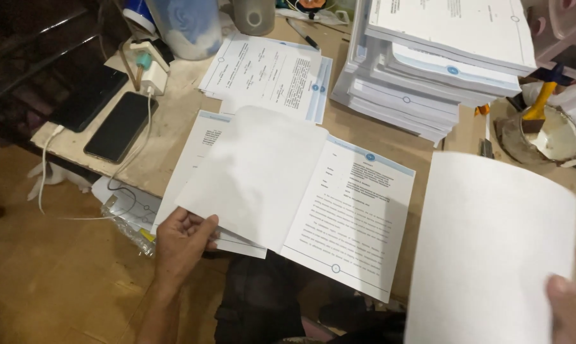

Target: Aligning stacks of printed documents and using a utility knife to trim the edges for a clean finish.

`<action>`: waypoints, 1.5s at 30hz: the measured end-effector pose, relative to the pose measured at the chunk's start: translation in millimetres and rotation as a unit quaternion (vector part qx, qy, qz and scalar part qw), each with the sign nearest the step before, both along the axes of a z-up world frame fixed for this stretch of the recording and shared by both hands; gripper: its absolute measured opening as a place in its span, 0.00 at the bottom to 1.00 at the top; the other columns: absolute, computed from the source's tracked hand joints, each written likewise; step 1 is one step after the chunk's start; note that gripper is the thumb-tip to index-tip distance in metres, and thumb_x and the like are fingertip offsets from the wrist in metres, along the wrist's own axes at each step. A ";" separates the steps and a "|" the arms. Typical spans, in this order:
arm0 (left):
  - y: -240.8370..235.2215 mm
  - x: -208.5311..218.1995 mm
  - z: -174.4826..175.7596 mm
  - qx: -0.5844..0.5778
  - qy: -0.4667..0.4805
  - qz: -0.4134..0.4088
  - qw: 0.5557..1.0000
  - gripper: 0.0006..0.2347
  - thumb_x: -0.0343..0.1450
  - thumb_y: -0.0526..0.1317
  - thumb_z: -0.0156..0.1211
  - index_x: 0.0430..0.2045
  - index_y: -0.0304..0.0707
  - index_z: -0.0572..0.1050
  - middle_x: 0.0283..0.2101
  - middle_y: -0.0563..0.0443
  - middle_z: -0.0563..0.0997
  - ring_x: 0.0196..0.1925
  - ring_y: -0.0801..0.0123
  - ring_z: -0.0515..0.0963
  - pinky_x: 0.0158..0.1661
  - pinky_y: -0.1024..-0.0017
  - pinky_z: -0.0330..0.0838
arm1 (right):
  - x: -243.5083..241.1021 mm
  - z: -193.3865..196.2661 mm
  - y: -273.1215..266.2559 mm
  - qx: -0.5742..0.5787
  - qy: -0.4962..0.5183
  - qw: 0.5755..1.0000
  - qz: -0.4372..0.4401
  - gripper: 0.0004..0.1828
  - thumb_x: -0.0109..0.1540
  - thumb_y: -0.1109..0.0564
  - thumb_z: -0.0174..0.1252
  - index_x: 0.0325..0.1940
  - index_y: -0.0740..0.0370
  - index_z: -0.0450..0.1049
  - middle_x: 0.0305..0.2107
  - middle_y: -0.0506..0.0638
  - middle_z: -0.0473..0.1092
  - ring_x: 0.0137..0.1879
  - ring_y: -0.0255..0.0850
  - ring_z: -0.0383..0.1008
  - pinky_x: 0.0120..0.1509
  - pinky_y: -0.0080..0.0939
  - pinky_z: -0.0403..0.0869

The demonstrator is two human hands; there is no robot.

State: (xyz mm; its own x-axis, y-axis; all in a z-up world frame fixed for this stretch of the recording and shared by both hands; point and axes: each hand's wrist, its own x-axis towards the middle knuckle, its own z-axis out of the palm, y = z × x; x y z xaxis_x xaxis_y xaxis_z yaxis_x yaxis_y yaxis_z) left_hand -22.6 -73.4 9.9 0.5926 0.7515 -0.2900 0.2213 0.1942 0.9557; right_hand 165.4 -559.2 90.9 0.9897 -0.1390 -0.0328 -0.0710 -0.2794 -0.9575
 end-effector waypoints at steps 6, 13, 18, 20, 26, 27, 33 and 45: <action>39.7 36.2 54.0 -0.003 0.077 -0.122 0.990 0.31 0.61 0.41 0.67 0.64 0.48 0.71 0.54 0.39 0.79 0.53 0.62 0.75 0.48 0.63 0.75 | -15.4 -57.7 68.0 -0.114 0.034 0.991 -0.061 0.42 0.66 0.55 0.61 0.84 0.51 0.57 0.40 0.54 0.73 0.42 0.35 0.66 0.50 0.36 0.67; 54.3 108.6 85.3 0.060 0.216 -0.276 0.935 0.34 0.58 0.56 0.64 0.63 0.59 0.71 0.65 0.46 0.73 0.64 0.64 0.75 0.61 0.67 0.64 | -25.9 -45.9 129.9 -0.023 0.082 0.996 -0.032 0.46 0.63 0.57 0.58 0.84 0.53 0.47 0.50 0.60 0.74 0.46 0.41 0.69 0.47 0.43 0.69; 75.2 107.6 55.3 0.188 0.246 -0.261 0.914 0.27 0.66 0.49 0.64 0.63 0.51 0.72 0.58 0.50 0.78 0.59 0.62 0.77 0.55 0.62 0.70 | -19.7 -48.8 142.3 -0.056 0.069 0.995 -0.046 0.45 0.63 0.54 0.60 0.83 0.52 0.51 0.34 0.50 0.69 0.38 0.35 0.66 0.42 0.37 0.66; 82.6 103.7 43.7 0.215 0.267 -0.246 0.907 0.27 0.67 0.50 0.62 0.65 0.52 0.70 0.54 0.48 0.79 0.56 0.60 0.78 0.53 0.62 0.70 | -14.9 -54.4 144.8 -0.070 0.033 0.996 -0.033 0.45 0.62 0.52 0.62 0.82 0.54 0.53 0.22 0.45 0.63 0.30 0.31 0.60 0.33 0.33 0.62; 82.2 96.2 29.2 0.243 0.215 -0.195 0.926 0.22 0.68 0.48 0.64 0.59 0.50 0.76 0.30 0.57 0.75 0.39 0.69 0.75 0.46 0.69 0.70 | -6.5 -43.5 174.8 -0.107 0.053 0.992 -0.029 0.46 0.59 0.46 0.63 0.80 0.50 0.56 0.18 0.41 0.49 0.26 0.32 0.48 0.32 0.31 0.54; 80.1 95.8 31.2 0.250 0.210 -0.192 0.926 0.22 0.68 0.48 0.63 0.59 0.50 0.76 0.31 0.55 0.76 0.39 0.66 0.76 0.47 0.67 0.70 | -4.6 -46.3 176.5 -0.093 0.054 0.994 -0.031 0.45 0.59 0.47 0.63 0.80 0.50 0.56 0.17 0.40 0.51 0.26 0.31 0.51 0.33 0.31 0.56; 81.2 96.1 16.7 0.286 0.188 -0.185 0.921 0.20 0.69 0.49 0.61 0.55 0.49 0.77 0.33 0.52 0.79 0.39 0.63 0.78 0.47 0.64 0.70 | -4.3 -40.8 189.7 -0.084 0.079 0.993 -0.037 0.44 0.59 0.48 0.63 0.79 0.47 0.58 0.18 0.39 0.48 0.25 0.31 0.49 0.35 0.30 0.57; 90.4 95.1 -18.4 0.397 0.085 -0.185 0.895 0.14 0.70 0.43 0.65 0.48 0.42 0.77 0.31 0.50 0.79 0.35 0.58 0.78 0.42 0.60 0.70 | -3.1 -62.2 182.3 -0.083 0.016 0.996 0.007 0.42 0.64 0.53 0.63 0.80 0.56 0.56 0.21 0.37 0.53 0.27 0.25 0.52 0.32 0.27 0.58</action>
